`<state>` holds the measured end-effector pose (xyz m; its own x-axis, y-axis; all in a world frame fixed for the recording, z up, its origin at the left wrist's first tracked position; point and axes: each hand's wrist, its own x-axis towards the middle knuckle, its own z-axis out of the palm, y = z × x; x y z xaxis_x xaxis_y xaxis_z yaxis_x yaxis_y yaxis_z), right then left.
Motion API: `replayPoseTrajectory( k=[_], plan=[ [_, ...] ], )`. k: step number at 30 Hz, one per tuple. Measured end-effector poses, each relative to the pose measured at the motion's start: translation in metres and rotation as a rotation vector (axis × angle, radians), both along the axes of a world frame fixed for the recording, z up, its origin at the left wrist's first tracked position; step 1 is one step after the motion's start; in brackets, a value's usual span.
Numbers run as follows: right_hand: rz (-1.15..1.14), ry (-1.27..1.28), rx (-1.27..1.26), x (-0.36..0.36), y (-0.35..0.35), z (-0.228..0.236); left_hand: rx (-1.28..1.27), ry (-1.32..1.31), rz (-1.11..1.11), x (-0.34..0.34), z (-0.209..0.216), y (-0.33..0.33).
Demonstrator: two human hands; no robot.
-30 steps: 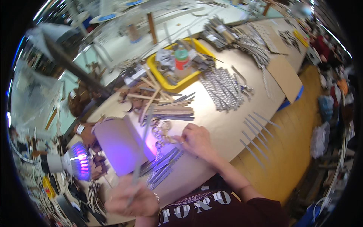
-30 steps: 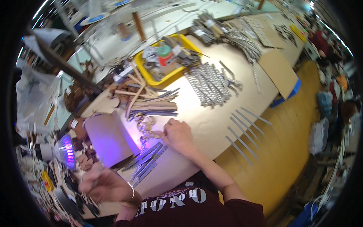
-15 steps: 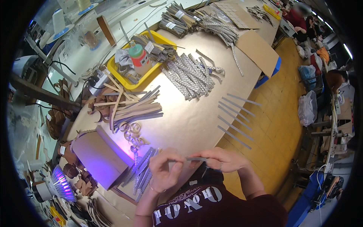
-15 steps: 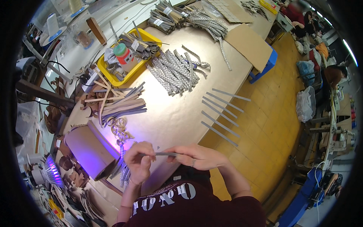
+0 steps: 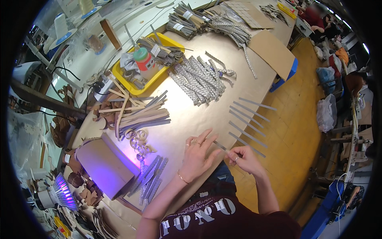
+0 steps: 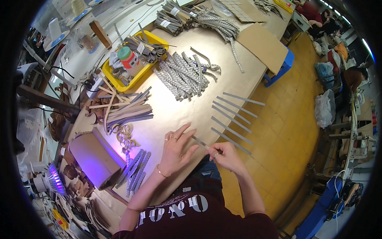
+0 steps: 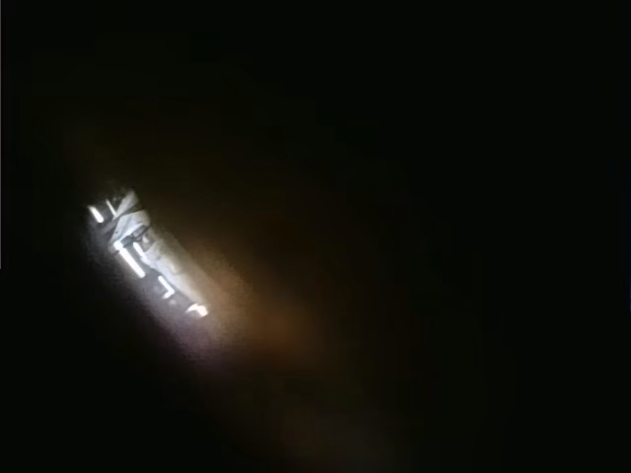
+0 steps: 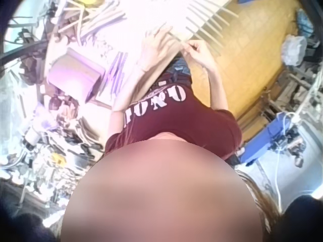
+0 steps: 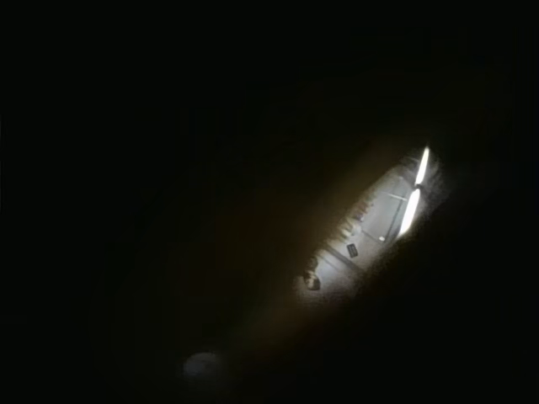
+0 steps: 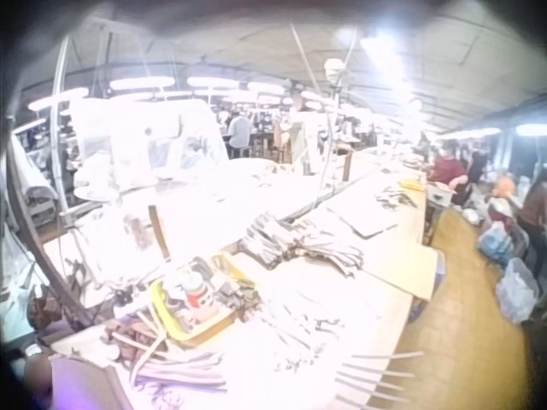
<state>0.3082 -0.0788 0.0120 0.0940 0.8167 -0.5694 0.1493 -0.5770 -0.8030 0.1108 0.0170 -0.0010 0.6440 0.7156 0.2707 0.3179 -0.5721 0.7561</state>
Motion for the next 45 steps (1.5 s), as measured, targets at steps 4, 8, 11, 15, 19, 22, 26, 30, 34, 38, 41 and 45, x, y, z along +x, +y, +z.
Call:
replayPoseTrajectory(
  k=[4,8,11,15,19,22,26,30,34,38,41,45],
  plan=[
    [0.051,-0.175,-0.061,0.01,0.004,-0.011,0.193,0.301,-0.14,0.001,-0.01,-0.01],
    [0.061,-0.319,-0.005,0.013,0.006,-0.013,0.12,0.456,-0.266,0.016,-0.025,-0.029],
    [0.149,-0.583,-0.107,0.009,0.006,-0.009,0.167,0.484,-0.241,0.02,-0.035,-0.037],
    [0.402,-1.122,-0.172,0.003,0.003,0.017,0.157,0.478,-0.257,0.019,-0.04,-0.039],
    [0.344,-1.184,0.033,-0.001,0.016,0.068,0.114,0.384,-0.269,0.015,-0.032,-0.036],
    [0.306,-1.097,0.545,-0.029,0.057,0.085,0.033,0.349,-0.262,0.011,-0.021,-0.037],
    [0.565,-0.629,0.998,-0.108,0.152,0.062,0.047,0.363,-0.075,-0.016,-0.013,-0.047],
    [0.85,-0.745,1.215,-0.201,0.229,0.02,-0.074,0.325,0.031,-0.061,-0.014,-0.054],
    [1.063,-0.992,1.18,-0.24,0.263,-0.005,-0.023,0.218,0.276,-0.096,0.001,-0.068],
    [0.81,-0.838,1.212,-0.226,0.255,0.011,0.034,0.028,0.454,-0.113,0.018,-0.067],
    [0.717,-0.703,1.219,-0.194,0.228,0.047,-0.094,-0.248,0.638,-0.119,0.027,-0.055],
    [0.83,-0.234,0.719,-0.157,0.18,0.08,-0.397,-0.632,0.778,-0.129,0.035,-0.03]
  ],
)
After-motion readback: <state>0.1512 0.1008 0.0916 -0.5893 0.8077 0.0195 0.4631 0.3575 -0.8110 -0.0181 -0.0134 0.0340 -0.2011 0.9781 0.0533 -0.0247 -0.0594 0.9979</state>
